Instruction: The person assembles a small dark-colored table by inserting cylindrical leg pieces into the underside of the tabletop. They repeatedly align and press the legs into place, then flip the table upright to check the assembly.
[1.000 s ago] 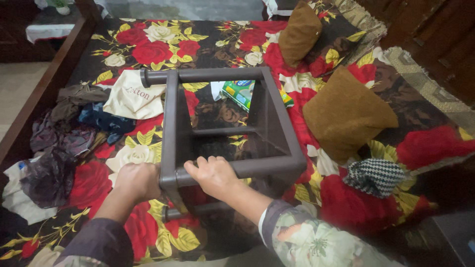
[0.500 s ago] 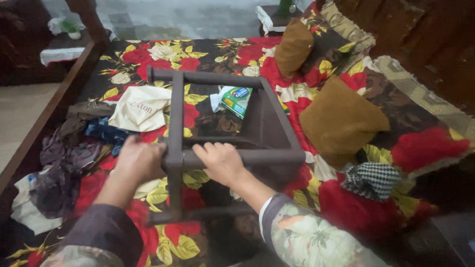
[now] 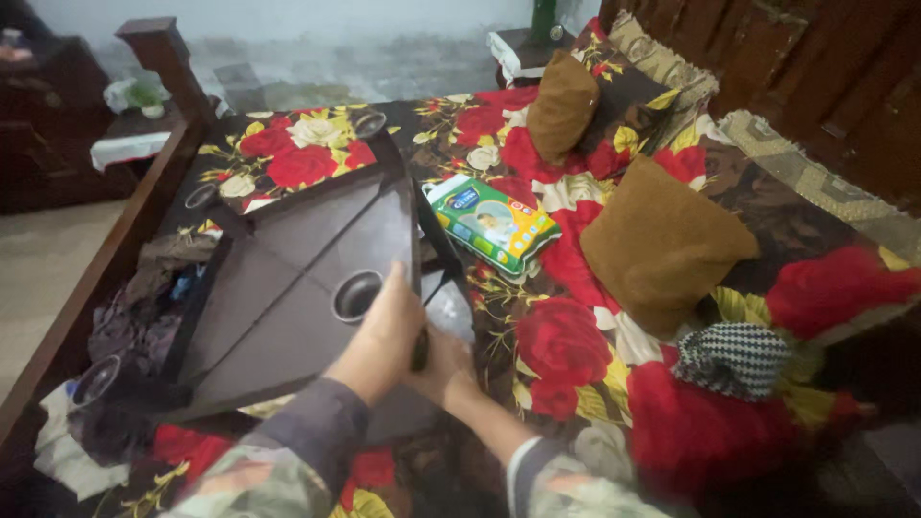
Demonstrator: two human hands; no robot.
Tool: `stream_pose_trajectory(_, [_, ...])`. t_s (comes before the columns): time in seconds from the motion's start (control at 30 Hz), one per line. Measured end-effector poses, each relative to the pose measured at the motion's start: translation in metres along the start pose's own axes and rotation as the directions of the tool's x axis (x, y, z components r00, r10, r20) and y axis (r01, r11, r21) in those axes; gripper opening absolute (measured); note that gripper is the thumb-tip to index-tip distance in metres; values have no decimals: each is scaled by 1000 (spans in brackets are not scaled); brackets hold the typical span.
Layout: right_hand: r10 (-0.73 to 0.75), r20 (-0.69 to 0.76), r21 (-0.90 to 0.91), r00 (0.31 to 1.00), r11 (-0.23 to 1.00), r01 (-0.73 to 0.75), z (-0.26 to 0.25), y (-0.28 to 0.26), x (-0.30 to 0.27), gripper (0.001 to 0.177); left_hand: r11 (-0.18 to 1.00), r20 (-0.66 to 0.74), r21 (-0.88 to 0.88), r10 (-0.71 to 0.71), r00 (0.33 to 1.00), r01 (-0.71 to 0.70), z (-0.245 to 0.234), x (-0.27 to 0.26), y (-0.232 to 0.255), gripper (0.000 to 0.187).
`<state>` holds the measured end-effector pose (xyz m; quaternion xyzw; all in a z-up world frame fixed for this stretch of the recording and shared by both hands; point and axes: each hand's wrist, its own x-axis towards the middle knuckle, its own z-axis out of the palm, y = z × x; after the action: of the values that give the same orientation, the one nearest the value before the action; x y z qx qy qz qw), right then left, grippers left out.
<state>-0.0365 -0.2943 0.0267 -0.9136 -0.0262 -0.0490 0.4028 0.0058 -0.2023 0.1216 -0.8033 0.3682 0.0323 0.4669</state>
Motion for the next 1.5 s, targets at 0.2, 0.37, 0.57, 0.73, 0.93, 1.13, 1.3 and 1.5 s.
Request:
stream_pose_trajectory(0.2, [35,232,-220,972,975,17,27,119,12,58,993,-103,-19,110,989,-113,-19,27,56,48])
stream_pose_trajectory(0.37, [-491,62,-359,869,801,479,49,206,32,50,976,-369,-217,-80,926,-2,-42,31,85,51])
stream_pose_trajectory(0.57, [52,341,502,938,834,-229,-12,200,-12,86,664,-529,-738,-465,710,-115,-32,22,81,97])
stream_pose_trajectory(0.73, [-297,88,320,951,912,255,-78,135,-15,111,151,-382,-901,-721,579,-407,-17,20,101,113])
stream_pose_trajectory(0.93, [-388,135,-53,912,916,398,-127,65,-27,91,-225,-59,-855,-852,520,-467,10,12,142,67])
stream_pose_trajectory(1.13, [-615,249,-402,748,637,658,-131,39,-20,64,-111,-112,-939,-797,594,-326,27,9,155,41])
stream_pose_trajectory(1.3, [-711,344,-414,614,471,778,-125,50,0,56,-25,-187,-939,-800,570,-343,34,19,157,48])
stream_pose_trajectory(1.5, [-770,243,-418,590,466,780,-110,58,4,44,-49,-188,-931,-784,592,-361,49,30,164,54])
